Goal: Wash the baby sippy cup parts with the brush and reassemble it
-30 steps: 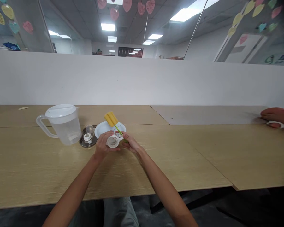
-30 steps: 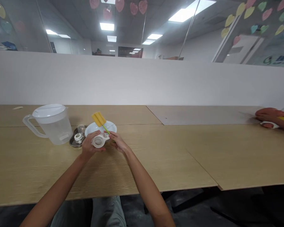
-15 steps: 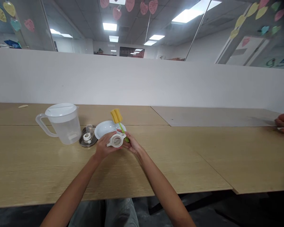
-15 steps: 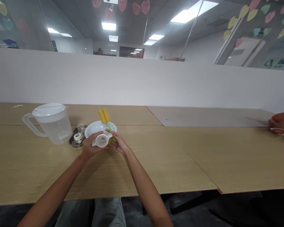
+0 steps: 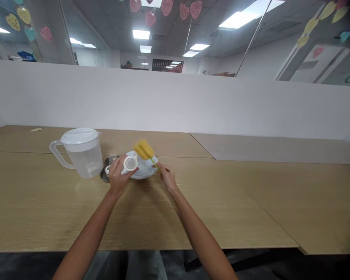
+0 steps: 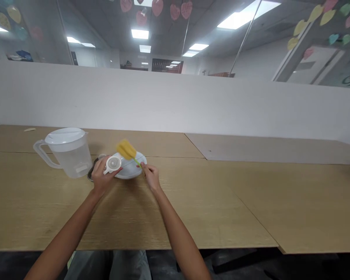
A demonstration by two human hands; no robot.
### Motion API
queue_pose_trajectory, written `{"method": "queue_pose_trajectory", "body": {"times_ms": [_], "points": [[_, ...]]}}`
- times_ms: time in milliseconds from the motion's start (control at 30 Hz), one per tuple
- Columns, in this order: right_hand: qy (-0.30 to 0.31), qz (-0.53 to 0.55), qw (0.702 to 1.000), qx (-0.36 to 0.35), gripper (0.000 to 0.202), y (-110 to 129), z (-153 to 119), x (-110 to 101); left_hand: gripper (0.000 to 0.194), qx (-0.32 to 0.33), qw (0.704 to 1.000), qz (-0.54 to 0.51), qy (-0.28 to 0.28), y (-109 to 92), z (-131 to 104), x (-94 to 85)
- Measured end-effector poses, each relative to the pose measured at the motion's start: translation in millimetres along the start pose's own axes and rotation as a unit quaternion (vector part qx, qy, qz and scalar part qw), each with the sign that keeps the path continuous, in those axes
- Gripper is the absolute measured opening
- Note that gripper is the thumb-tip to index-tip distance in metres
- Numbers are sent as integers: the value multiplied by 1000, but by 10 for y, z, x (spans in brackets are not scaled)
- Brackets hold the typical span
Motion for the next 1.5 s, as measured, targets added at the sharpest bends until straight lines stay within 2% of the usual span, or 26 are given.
{"method": "queue_pose_trajectory", "body": {"times_ms": [100, 200, 300, 500, 667, 767, 933, 1000, 1067, 1167, 1267, 1367, 1500], "points": [[16, -93, 994, -61, 45, 83, -35, 24, 55, 2, 999, 33, 0, 171, -16, -22], [7, -155, 984, -89, 40, 104, -54, 14, 55, 5, 998, 64, 15, 261, -42, -14], [-12, -183, 978, -95, 32, 109, -51, -52, 56, 10, 995, 93, 30, 275, -52, -3], [-37, -229, 966, -114, 30, 136, -51, -159, 58, -2, 995, 97, 30, 277, -45, -20], [-47, -314, 935, -161, 31, 222, -88, -171, 57, -12, 991, 130, 42, 263, -29, -33], [-56, -414, 883, -215, 31, 348, -148, -116, 49, 17, 985, 161, 58, 239, -7, -53], [-98, -570, 737, -348, 26, 596, -334, 79, 43, 74, 975, 195, 70, 165, 35, -116], [-112, -592, 702, -379, 24, 662, -392, 125, 42, 84, 973, 203, 67, 128, 50, -142], [-119, -603, 685, -391, 23, 701, -426, 150, 42, 90, 973, 204, 65, 94, 60, -158], [-114, -617, 674, -389, 24, 696, -437, 193, 41, 109, 969, 206, 77, 30, 55, -118], [-90, -631, 672, -376, 28, 625, -424, 275, 38, 173, 956, 211, 111, -120, 6, 20], [-80, -635, 682, -354, 25, 558, -412, 337, 42, 225, 942, 205, 139, -281, -53, 151], [-29, -649, 691, -318, 16, 479, -374, 395, 46, 212, 950, 201, 110, -335, -47, 122]]}}
Point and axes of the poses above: each hand's wrist, its own z-axis towards the middle knuckle, its own x-axis out of the palm, y = z × x, the point moved 6 cm from there along z, towards the middle knuckle, and after that the axes turned 15 degrees about y, right-handed, at the moved point
